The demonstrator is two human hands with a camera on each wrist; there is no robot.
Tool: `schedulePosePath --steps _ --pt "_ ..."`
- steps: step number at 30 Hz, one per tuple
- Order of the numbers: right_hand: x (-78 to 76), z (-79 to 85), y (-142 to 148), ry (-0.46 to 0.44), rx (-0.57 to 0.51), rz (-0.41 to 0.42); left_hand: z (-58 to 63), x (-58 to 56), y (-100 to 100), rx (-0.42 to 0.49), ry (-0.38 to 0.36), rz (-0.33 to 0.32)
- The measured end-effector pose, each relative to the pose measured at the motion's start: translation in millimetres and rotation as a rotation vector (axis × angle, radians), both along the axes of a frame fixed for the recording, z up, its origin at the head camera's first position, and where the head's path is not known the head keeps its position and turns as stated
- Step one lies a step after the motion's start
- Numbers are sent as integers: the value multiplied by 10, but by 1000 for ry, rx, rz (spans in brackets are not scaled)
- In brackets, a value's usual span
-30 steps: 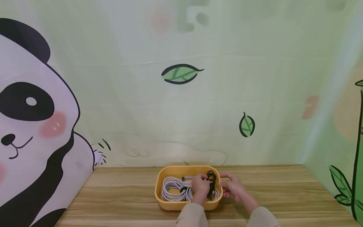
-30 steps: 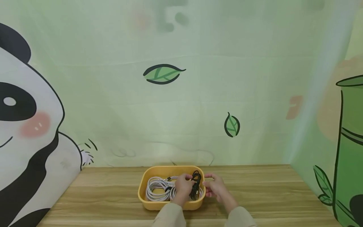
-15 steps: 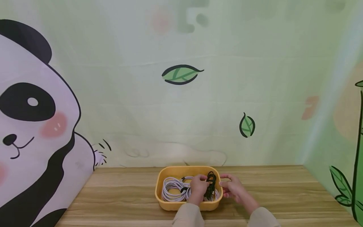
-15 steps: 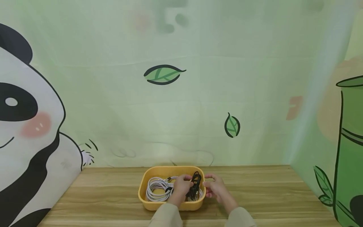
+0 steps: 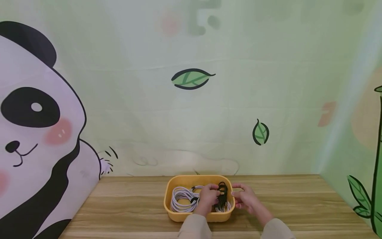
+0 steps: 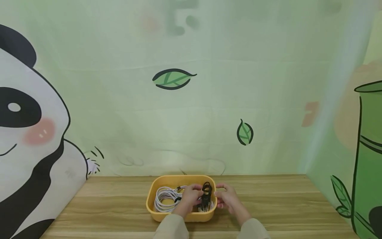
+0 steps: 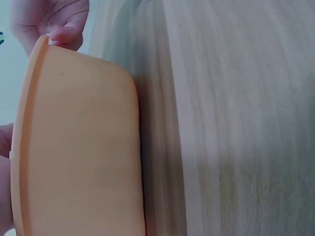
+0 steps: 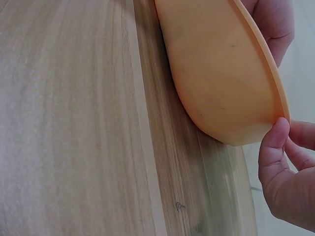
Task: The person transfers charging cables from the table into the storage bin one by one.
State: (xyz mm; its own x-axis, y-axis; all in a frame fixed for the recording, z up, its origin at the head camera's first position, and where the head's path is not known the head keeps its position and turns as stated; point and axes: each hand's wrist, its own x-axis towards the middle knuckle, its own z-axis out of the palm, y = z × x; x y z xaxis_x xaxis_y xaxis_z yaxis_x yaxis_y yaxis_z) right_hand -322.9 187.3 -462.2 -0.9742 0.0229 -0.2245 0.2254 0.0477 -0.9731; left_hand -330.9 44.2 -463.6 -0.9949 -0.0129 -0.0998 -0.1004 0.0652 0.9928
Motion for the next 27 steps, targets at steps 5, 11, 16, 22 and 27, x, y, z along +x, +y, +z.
schedulePosePath --steps 5,11,16,22,27 --pt "-9 -4 -8 -3 8 -11 24 -4 -55 60 -40 -67" --pt "-8 -7 -15 -6 18 -17 58 6 -111 75 -73 -125" --pt "9 7 -19 -6 20 -17 76 8 -150 75 -93 -162" --pt "29 33 -22 -11 27 -12 112 15 -205 102 -104 -196" --pt "24 33 -23 -17 31 -17 148 19 -245 126 -114 -218"
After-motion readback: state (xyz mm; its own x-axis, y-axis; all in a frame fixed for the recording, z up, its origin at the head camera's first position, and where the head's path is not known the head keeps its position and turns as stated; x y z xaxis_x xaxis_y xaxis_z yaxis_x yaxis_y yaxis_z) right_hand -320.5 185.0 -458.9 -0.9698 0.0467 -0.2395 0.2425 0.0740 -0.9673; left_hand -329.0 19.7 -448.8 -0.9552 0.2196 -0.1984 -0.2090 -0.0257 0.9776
